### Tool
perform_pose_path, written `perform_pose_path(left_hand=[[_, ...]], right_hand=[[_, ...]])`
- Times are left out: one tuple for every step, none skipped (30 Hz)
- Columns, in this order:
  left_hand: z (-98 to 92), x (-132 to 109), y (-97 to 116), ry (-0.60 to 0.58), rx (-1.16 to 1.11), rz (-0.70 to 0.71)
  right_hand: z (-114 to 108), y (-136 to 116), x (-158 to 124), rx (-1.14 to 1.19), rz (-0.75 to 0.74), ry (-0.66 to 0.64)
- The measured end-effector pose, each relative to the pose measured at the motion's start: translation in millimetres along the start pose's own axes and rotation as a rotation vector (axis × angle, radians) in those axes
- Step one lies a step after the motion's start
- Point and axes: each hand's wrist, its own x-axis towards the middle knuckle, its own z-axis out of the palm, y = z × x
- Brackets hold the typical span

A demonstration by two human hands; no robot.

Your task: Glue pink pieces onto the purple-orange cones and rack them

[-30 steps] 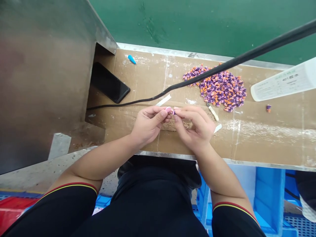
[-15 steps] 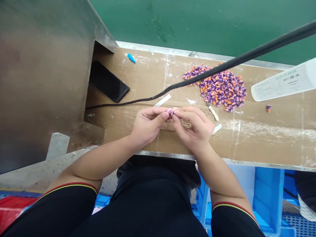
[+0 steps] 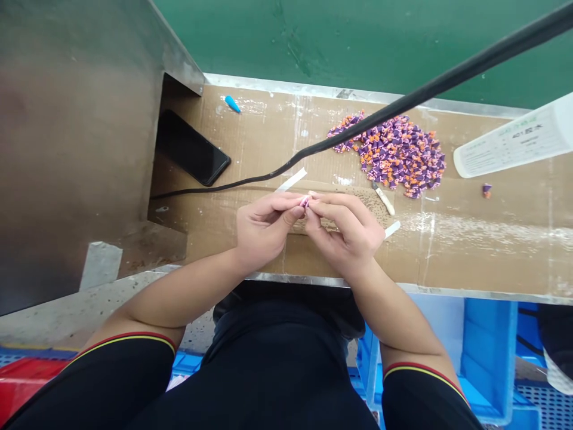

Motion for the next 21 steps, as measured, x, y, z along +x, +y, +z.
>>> perform_pose_path(left_hand=[[-0.3, -0.5, -0.7, 0.004, 0.026, 0.042], [-0.5, -0.9, -1.3, 0.007, 0.053, 0.079], [-0.6, -1.3, -1.6, 0.007, 0.076, 0.108], [-0.6, -1.8, -1.8, 0.005, 0.089, 0.123], [-0.4, -2.5, -1.8, 0.001, 0.089, 0.121], [-0.1, -3.2, -1.7, -0.007, 0.072, 0.1], [0.3, -4.1, -1.5, -0.017, 0.043, 0.064], [0.7, -5.1, -1.3, -0.028, 0.009, 0.022], [1.0, -6.0, -1.0, -0.038, -0.023, -0.022], [1.2, -6.8, -0.8, -0.049, -0.048, -0.062], [1.1, -7.4, -0.6, -0.059, -0.066, -0.095], [0.8, -7.8, -0.4, -0.07, -0.079, -0.12], [0.3, -8.1, -0.3, -0.079, -0.087, -0.141], [-0.3, -8.1, -0.1, -0.087, -0.093, -0.155], [-0.9, -8.1, -0.1, -0.093, -0.097, -0.164], [-1.4, -8.0, -0.1, -0.098, -0.1, -0.168], [-1.8, -7.8, -0.2, -0.102, -0.102, -0.168], [-2.0, -7.6, -0.4, -0.104, -0.104, -0.165], [-2.2, -7.4, -0.7, -0.106, -0.106, -0.16], [-2.2, -7.0, -1.1, -0.107, -0.107, -0.157], [-2.2, -6.7, -1.6, -0.108, -0.109, -0.158]], right_hand=[[-0.2, -0.4, 0.0, 0.014, 0.003, 0.002], [-0.4, -0.6, 0.0, 0.031, 0.007, 0.003], [-0.7, -0.5, 0.1, 0.049, 0.01, 0.001], [-1.0, -0.2, 0.2, 0.065, 0.011, -0.002], [-1.3, 0.4, 0.4, 0.077, 0.01, -0.005], [-1.7, 1.4, 0.7, 0.085, 0.006, -0.007], [-2.1, 2.6, 0.9, 0.089, 0.0, -0.007], [-2.5, 3.9, 1.2, 0.089, -0.007, -0.005], [-2.8, 5.3, 1.4, 0.087, -0.011, -0.003], [-3.1, 6.5, 1.7, 0.084, -0.013, -0.002], [-3.3, 7.6, 1.8, 0.08, -0.012, -0.003], [-3.4, 8.3, 2.0, 0.078, -0.009, -0.005], [-3.5, 8.6, 2.1, 0.077, -0.005, -0.004], [-3.5, 8.6, 2.1, 0.077, -0.002, -0.002], [-3.4, 8.3, 2.0, 0.077, 0.001, 0.0], [-3.2, 7.8, 1.9, 0.073, 0.003, 0.002], [-3.0, 7.3, 1.6, 0.064, 0.004, 0.005], [-2.8, 7.0, 1.2, 0.048, 0.006, 0.005], [-2.6, 6.9, 0.8, 0.026, 0.01, 0.002], [-2.6, 7.3, 0.4, 0.003, 0.016, -0.004], [-3.0, 8.1, 0.1, -0.014, 0.023, -0.012]])
